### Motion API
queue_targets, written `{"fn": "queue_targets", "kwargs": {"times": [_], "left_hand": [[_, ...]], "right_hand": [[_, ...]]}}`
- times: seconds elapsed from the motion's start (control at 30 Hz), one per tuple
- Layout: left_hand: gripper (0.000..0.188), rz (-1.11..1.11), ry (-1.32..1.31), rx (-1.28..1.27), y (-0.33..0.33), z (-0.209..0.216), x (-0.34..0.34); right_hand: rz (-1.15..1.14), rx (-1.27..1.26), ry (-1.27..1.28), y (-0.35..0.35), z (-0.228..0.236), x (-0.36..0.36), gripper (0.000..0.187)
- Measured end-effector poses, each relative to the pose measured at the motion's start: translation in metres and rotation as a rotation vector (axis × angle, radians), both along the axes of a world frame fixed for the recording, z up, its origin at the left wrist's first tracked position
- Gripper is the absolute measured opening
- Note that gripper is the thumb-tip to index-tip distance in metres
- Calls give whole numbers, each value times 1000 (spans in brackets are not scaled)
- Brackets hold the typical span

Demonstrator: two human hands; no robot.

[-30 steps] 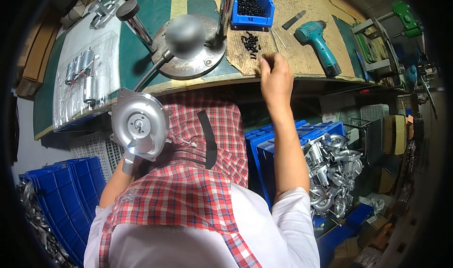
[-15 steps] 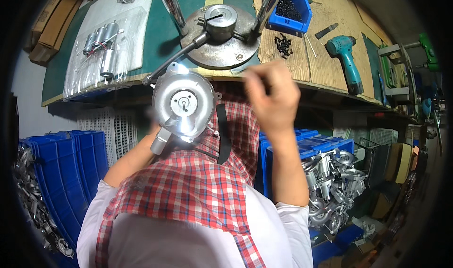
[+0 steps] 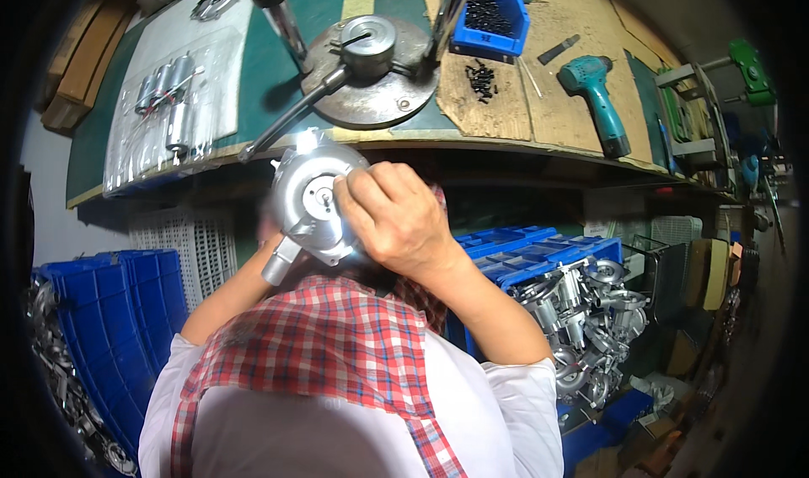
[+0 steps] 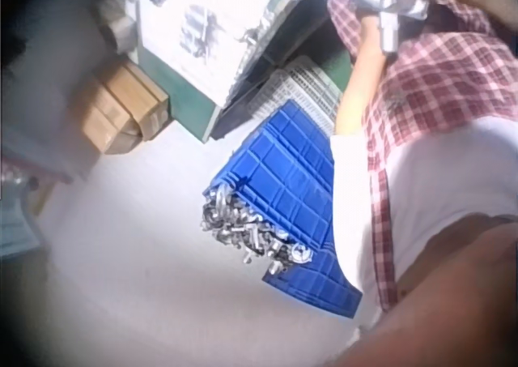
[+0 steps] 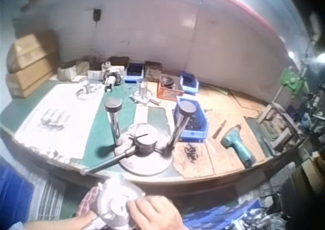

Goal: The person assembles small mechanical components on a workbench, attaching cylindrical motors to a circular metal housing and securing them with screws using a cordless drill. The person repeatedly picks parts from a blue bin, aligns them, and fastens them before placing the assembled unit aside.

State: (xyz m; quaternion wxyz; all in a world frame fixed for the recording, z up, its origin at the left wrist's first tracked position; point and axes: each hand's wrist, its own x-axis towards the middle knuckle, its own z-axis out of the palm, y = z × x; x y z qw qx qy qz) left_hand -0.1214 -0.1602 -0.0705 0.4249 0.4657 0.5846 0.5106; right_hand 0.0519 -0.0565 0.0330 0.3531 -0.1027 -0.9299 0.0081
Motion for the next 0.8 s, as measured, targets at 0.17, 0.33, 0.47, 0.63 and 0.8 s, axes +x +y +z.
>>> {"fn": "queue_targets", "kwargs": {"times": [0.17, 0.33, 0.47, 0.63, 0.8], "left_hand": [[45, -42, -124, -66, 0, -5, 1], [44, -114, 257, -86, -6, -5, -3], [45, -80, 147, -63, -2, -4, -4], [47, -25, 136, -15, 6, -5, -2], [49, 37, 173, 39, 15, 0, -4]], "right_hand": [[49, -57, 20, 0, -8, 6, 40], [32, -190, 47, 43, -13, 25, 40], [-636, -301, 102, 145, -32, 86, 21], [-557, -362, -39, 178, -42, 91, 9], [-586, -342, 33, 178, -41, 87, 10]]}}
